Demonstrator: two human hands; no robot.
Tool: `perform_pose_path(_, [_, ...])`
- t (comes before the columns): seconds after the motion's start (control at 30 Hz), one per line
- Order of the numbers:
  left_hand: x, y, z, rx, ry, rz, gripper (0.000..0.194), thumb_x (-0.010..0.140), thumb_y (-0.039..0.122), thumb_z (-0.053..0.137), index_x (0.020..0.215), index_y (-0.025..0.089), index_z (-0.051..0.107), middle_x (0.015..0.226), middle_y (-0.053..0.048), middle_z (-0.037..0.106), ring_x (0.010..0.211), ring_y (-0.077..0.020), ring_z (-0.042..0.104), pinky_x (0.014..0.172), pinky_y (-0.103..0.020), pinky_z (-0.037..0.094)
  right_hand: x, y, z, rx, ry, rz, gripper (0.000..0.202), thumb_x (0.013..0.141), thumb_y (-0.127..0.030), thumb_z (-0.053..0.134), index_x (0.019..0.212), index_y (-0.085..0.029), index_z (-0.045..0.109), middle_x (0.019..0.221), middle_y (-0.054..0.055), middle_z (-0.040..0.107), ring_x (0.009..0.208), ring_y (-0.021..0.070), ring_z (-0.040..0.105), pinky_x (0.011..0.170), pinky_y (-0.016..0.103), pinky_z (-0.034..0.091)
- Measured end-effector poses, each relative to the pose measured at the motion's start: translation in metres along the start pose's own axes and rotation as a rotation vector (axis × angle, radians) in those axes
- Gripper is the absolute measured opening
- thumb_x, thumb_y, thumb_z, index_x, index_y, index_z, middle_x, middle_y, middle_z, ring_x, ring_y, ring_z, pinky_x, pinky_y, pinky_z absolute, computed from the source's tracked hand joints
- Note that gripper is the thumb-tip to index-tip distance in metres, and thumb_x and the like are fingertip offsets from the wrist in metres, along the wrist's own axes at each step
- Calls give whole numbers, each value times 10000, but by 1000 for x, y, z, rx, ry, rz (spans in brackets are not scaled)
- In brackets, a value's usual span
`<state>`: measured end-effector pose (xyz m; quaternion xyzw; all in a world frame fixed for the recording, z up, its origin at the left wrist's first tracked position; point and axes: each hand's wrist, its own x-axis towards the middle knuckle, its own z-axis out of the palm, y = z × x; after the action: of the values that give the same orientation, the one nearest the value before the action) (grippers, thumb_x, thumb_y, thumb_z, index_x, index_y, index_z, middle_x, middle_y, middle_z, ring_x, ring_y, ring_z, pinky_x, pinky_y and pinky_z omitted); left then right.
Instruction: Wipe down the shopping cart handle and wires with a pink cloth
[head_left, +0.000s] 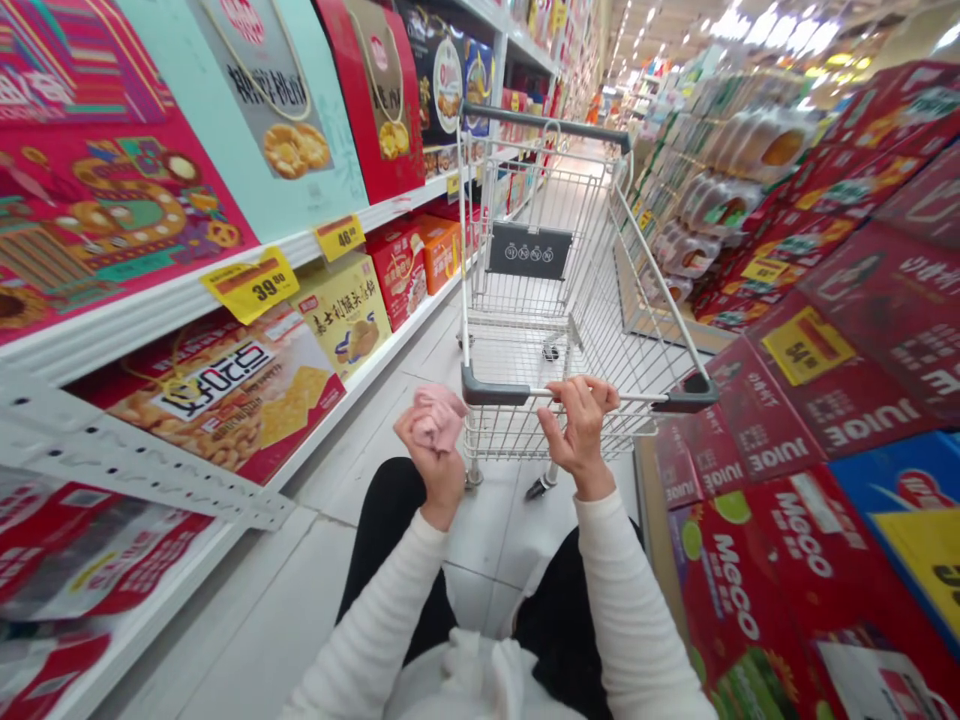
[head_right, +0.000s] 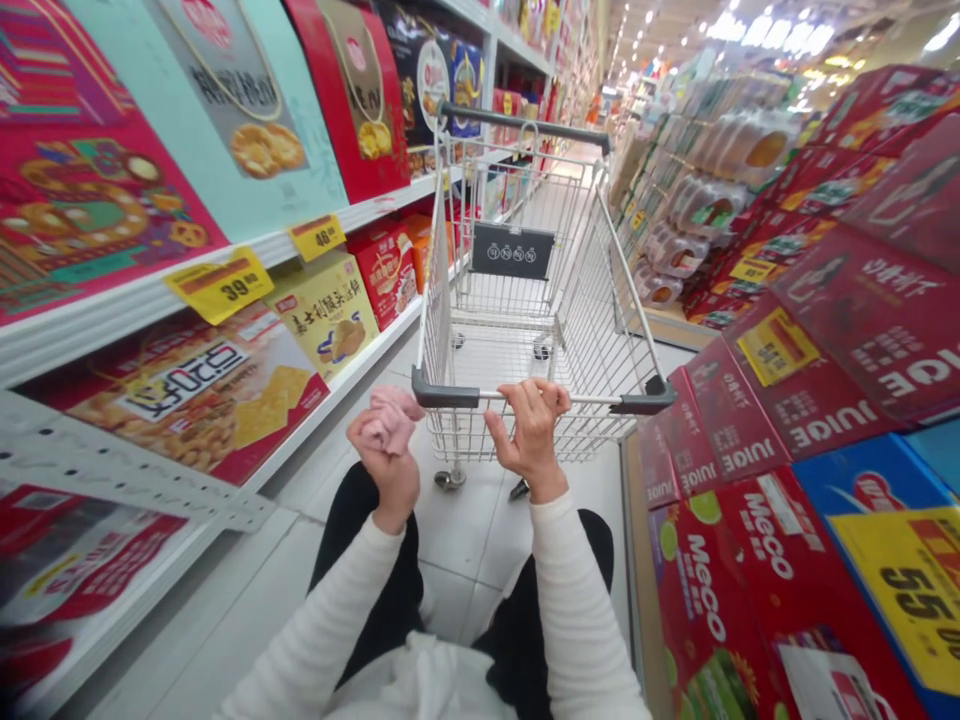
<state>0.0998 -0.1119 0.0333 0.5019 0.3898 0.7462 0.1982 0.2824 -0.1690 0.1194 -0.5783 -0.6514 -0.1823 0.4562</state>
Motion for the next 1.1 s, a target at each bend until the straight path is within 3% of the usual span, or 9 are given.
perform_pose_path(0.07, [17,-7,5,-41,-56,-90,311,850,195,648,1135,246,534,1118,-23,549,1079,-178,583,1066,-373,462,0,6,-1,9,21,-6,309,988,-480,409,977,-247,611,786,22,575,982,271,523,936,436,263])
perform_pose_path(0.13, [17,-10,10,-63,-228,-126,271,859,233,660,1107,239,552,1133,-36,562,1129,-195,584,1080,-386,462,-1,10,-3,13,34,-4,295,982,-477,427,966,-245,608,782,20,573,985,271,527,939,436,261])
perform_pose_path(0.37, [-51,-2,0,83,-503,59,187,880,196,649,1058,254,654,1147,-61,571,1178,-243,569,1072,-472,475,-1,21,-10,9,35,48,275,963,-464,440,926,-246,603,771,23,561,976,276,521,942,446,275])
perform_pose_path(0.57, [-23,-9,-1,70,-323,-109,256,855,193,687,1094,240,609,1122,-49,542,1149,-223,581,1087,-439,475,-1,31,-14,13,47,41,261,957,-463,449,919,-250,594,776,18,552,967,272,525,940,446,288])
perform_pose_path(0.7, [-47,-5,11,37,-455,-80,222,865,166,651,1072,244,627,1167,-63,519,1216,-231,556,1134,-462,452,-1,33,-14,14,42,46,252,950,-464,457,926,-252,591,797,19,568,986,274,531,944,445,290])
perform_pose_path(0.83, [-86,-6,4,28,-640,-35,192,879,152,616,1042,248,644,1142,-66,524,1206,-240,560,1096,-487,483,-1,35,-16,16,52,34,257,952,-468,450,922,-252,585,786,13,563,968,267,529,936,437,290])
perform_pose_path(0.9, [-87,-15,-3,29,-575,-115,196,871,164,632,1047,248,629,1140,-59,518,1199,-241,569,1102,-493,476,0,35,-17,21,46,30,257,953,-470,450,929,-251,584,781,9,558,961,263,531,933,433,290])
perform_pose_path(1.0, [-71,-33,-7,69,-347,-271,278,830,199,698,1081,254,595,1169,-56,498,1239,-247,550,1148,-481,433,1,35,-17,29,44,32,257,950,-471,455,930,-251,587,781,6,558,956,259,533,930,430,290])
perform_pose_path(1.1, [-70,-42,-3,52,-354,-340,282,807,169,670,1063,253,590,1149,-46,497,1245,-232,537,1179,-475,400,0,33,-15,40,63,24,250,950,-467,462,925,-250,586,780,5,556,961,260,531,934,431,287])
